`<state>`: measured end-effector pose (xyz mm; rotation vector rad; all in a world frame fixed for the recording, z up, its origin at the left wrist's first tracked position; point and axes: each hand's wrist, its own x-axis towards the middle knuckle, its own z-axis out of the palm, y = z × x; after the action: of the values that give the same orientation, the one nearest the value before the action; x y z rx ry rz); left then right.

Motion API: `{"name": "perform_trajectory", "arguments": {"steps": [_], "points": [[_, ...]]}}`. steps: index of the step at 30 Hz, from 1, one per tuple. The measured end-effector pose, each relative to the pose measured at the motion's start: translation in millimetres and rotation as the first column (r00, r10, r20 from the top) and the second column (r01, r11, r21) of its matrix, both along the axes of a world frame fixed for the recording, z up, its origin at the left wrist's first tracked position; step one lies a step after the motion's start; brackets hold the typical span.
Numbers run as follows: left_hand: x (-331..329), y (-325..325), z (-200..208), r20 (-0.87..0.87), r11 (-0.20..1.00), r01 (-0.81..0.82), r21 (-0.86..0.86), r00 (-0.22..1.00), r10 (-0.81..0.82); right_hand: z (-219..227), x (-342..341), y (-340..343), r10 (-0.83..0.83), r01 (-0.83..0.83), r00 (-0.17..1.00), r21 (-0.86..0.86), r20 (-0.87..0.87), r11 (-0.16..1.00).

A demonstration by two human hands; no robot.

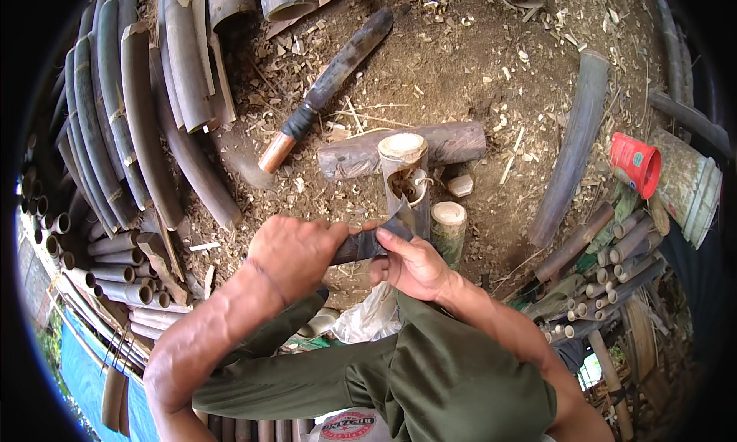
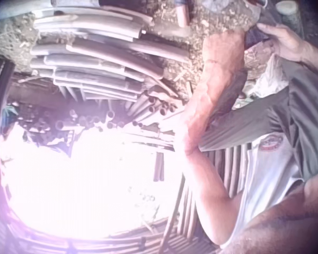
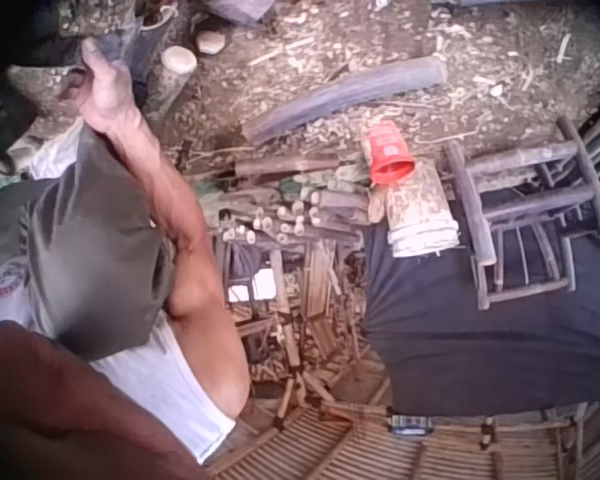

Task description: The person uses a cleaver and a curved scraper to clean the inside edges and smooth the surface of bamboo pole segments.

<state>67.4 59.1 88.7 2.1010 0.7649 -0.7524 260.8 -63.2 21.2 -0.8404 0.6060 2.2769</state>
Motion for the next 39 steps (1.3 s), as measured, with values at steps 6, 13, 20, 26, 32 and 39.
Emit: {"name": "perform_trajectory", "arguments": {"steps": [6, 13, 20, 26, 32, 39], "points": [[-7, -61, -37, 0.049, 0.943, -0.256, -0.212, 0.961, 0.272, 11, 20, -3, 0.276, -0.304, 0.896, 0.03, 0.348, 0.952], [9, -65, -12, 0.176, 0.95, -0.28, 0.14, 0.951, 0.255, 17, 31, -7, 0.18, -0.236, 0.935, 0.156, 0.306, 0.959], [6, -37, -23, -0.115, 0.9, -0.269, -0.344, 0.963, 0.244, 13, 19, 5, 0.233, -0.243, 0.915, -0.012, 0.33, 0.97], [44, -123, -46, -0.064, 0.599, -0.694, -0.4, 0.673, 0.737, 13, 25, 6, 0.443, -0.606, 0.467, -0.089, 0.765, 0.791], [110, -165, -66, -0.142, 0.264, -0.867, -0.422, 0.351, 0.925, 1, 26, 10, 0.316, -0.731, 0.072, -0.166, 0.946, 0.662], [47, -145, -66, -0.199, 0.388, -0.834, -0.392, 0.489, 0.849, 2, 1, 3, 0.35, -0.751, 0.338, 0.026, 0.874, 0.66]]}}
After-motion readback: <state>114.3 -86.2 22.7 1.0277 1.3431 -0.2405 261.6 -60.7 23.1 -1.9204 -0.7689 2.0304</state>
